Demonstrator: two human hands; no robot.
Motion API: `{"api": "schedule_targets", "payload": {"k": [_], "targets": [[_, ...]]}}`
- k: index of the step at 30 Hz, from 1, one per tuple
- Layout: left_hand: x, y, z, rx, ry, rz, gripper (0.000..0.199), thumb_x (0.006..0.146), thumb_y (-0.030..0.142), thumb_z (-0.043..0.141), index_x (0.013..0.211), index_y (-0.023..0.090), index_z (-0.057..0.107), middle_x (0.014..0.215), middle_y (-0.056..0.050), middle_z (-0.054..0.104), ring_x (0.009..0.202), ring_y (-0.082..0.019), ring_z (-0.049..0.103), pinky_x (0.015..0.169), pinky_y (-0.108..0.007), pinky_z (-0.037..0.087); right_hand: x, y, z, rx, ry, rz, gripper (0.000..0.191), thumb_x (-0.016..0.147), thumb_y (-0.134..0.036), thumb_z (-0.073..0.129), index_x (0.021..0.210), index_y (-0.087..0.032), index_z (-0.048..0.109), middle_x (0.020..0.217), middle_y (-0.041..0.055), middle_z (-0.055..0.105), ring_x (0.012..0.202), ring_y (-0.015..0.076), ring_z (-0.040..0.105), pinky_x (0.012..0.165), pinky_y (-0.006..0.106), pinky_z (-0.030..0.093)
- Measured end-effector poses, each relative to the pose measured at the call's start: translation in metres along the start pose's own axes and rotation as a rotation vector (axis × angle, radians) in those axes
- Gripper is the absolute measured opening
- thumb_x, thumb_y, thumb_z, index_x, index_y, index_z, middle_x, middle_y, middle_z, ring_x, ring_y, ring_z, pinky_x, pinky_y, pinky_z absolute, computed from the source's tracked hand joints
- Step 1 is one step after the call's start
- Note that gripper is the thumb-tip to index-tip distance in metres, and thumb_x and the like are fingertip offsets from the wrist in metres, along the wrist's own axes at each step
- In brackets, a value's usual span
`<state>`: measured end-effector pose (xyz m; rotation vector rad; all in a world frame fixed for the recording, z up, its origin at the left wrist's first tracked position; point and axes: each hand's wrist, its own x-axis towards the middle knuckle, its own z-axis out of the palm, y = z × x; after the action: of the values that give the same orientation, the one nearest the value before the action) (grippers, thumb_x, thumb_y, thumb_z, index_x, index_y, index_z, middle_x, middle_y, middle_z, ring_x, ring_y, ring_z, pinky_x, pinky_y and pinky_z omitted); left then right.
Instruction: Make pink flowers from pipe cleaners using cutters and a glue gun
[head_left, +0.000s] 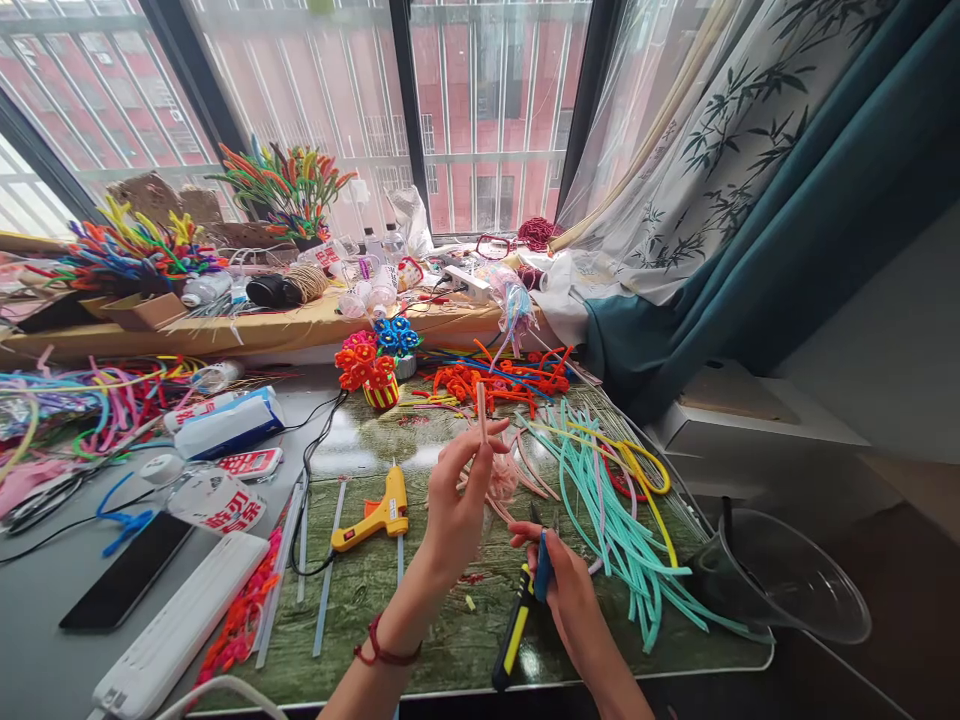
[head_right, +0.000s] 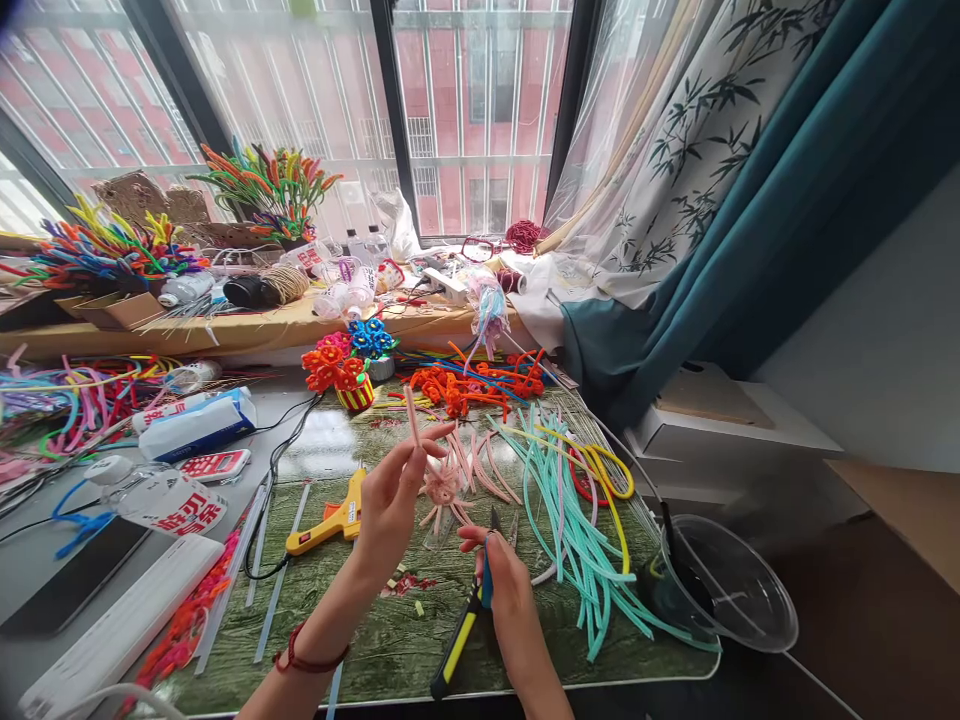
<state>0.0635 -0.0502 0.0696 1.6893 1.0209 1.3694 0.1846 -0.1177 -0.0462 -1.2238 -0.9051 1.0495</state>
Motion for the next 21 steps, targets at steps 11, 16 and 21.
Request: {"api": "schedule_targets", "payload": {"k": [11, 16, 21], "targets": [[-0.001, -0.001, 0.009, -0.032, -0.065, 0.044, 0.027, 0.095, 0.032, 0.046, 0.086, 0.022, 0.069, 0.119, -0.006, 0.069, 0.117, -0.024, 0.058, 0.102, -0.039, 0.039, -0.011, -0.017, 0.009, 0.298, 0.052, 0.142, 0.052, 0.086, -0.067, 0.048, 0.074, -0.018, 0.06, 0.056, -0.0022, 0.046, 0.048, 0.0104, 0.034, 0.045, 0.022, 0.027], [-0.007, -0.007, 0.015, -0.096, -0.029, -0.059, 0.027, 0.098, 0.036, 0.038, 0.087, 0.022, 0.058, 0.116, -0.006, 0.07, 0.109, -0.021, 0.061, 0.094, -0.034, 0.043, -0.009, -0.011, 0.012, 0.321, 0.108, 0.257, 0.054, 0.078, -0.07, 0.055, 0.063, -0.018, 0.053, 0.048, -0.0087, 0.026, 0.041, 0.0063, 0.017, 0.039, 0.02, 0.012], [-0.01, -0.009, 0.017, -0.069, 0.002, -0.108, 0.027, 0.098, 0.041, 0.035, 0.085, 0.023, 0.051, 0.115, -0.004, 0.071, 0.063, -0.013, 0.058, 0.063, -0.027, 0.044, -0.01, -0.01, 0.011, 0.239, 0.119, 0.256, 0.057, 0.076, -0.07, 0.056, 0.051, -0.019, 0.046, 0.045, -0.0069, 0.028, 0.041, 0.0072, 0.022, 0.039, 0.022, 0.016]]}}
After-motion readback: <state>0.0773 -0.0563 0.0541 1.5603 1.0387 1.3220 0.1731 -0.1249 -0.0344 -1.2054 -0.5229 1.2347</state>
